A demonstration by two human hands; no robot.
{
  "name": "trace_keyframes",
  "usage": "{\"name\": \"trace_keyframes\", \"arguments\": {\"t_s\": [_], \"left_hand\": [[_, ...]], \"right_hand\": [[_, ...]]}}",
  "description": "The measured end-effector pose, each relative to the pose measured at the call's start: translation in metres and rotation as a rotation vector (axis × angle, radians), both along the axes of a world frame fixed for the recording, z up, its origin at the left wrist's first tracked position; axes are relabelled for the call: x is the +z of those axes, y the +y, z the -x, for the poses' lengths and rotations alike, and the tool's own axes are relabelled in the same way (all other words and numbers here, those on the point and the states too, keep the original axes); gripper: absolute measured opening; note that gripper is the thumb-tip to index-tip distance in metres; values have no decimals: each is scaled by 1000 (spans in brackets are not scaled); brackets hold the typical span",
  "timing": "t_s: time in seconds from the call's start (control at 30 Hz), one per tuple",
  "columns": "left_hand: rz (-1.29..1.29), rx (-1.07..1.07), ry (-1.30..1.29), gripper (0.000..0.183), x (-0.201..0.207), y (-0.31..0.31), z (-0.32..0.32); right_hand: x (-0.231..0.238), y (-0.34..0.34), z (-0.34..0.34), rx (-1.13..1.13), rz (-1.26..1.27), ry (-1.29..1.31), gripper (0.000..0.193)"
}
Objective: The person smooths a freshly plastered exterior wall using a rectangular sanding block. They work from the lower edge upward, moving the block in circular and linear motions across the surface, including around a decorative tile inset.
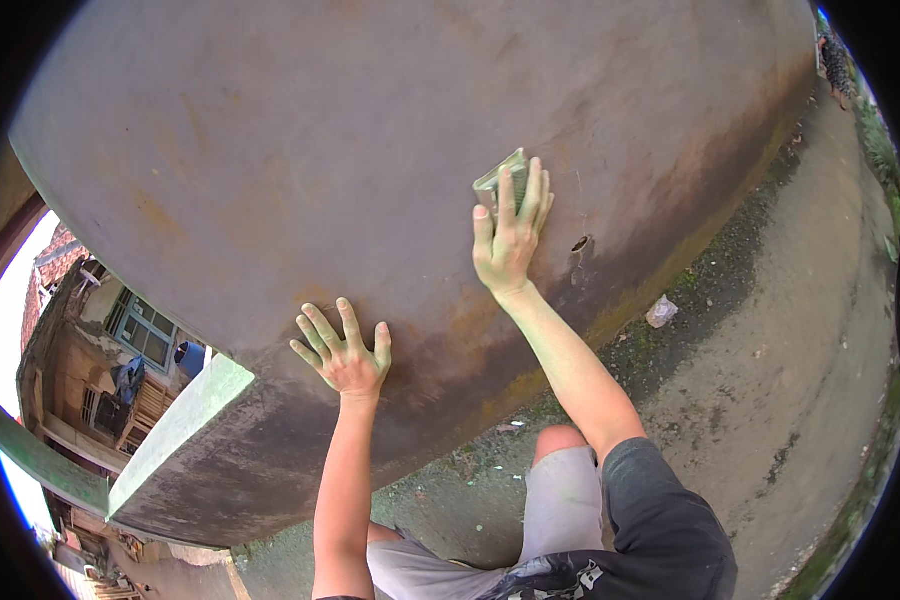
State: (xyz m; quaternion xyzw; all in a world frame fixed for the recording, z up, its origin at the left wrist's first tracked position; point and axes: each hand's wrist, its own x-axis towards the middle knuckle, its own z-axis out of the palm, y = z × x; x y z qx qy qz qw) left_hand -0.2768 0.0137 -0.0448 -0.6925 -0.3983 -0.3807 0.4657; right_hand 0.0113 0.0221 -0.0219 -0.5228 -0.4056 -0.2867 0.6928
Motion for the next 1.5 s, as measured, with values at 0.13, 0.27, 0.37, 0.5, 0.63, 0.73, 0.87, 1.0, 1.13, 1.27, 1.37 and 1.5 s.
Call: {"name": "trace_keyframes", "arguments": {"t_s": [0.13,0.27,0.37,0.5,0.63,0.73,0.87,1.0,1.13,1.27,1.37,1.5], "left_hand": [[7,-29,-12,60,2,-3,2],[-54,-79,-10,61,5,-3,-1],[-57,-91,-5,62,8,-5,-4],[-39,-123,-19,59,6,-7,-4],[-18,-105,-34,55,1,-3,1],[-8,-110,-103,53,-8,3,-2],[145,-36,-126,63,-36,-6,3],[156,-55,-234,71,-65,-50,55],[97,85,-531,84,-43,-61,130],[41,276,-602,63,7,-28,169],[31,151,-522,50,27,-15,178],[-20,80,-455,43,30,-19,184]], "right_hand": [[-43,-20,53,58,-51,-776,59],[-53,-13,20,132,103,-585,59],[-50,-9,29,215,112,-291,59],[-64,-23,84,218,92,-412,58],[-41,-23,84,184,74,-744,56],[16,-4,62,154,60,-576,56],[39,0,97,183,2,-459,55],[4,-34,135,216,46,-1094,59],[16,-23,144,267,83,-1168,60],[42,-11,180,293,158,-729,64],[24,-36,211,240,71,-1189,61],[21,-31,229,325,-48,-1430,64]]}}
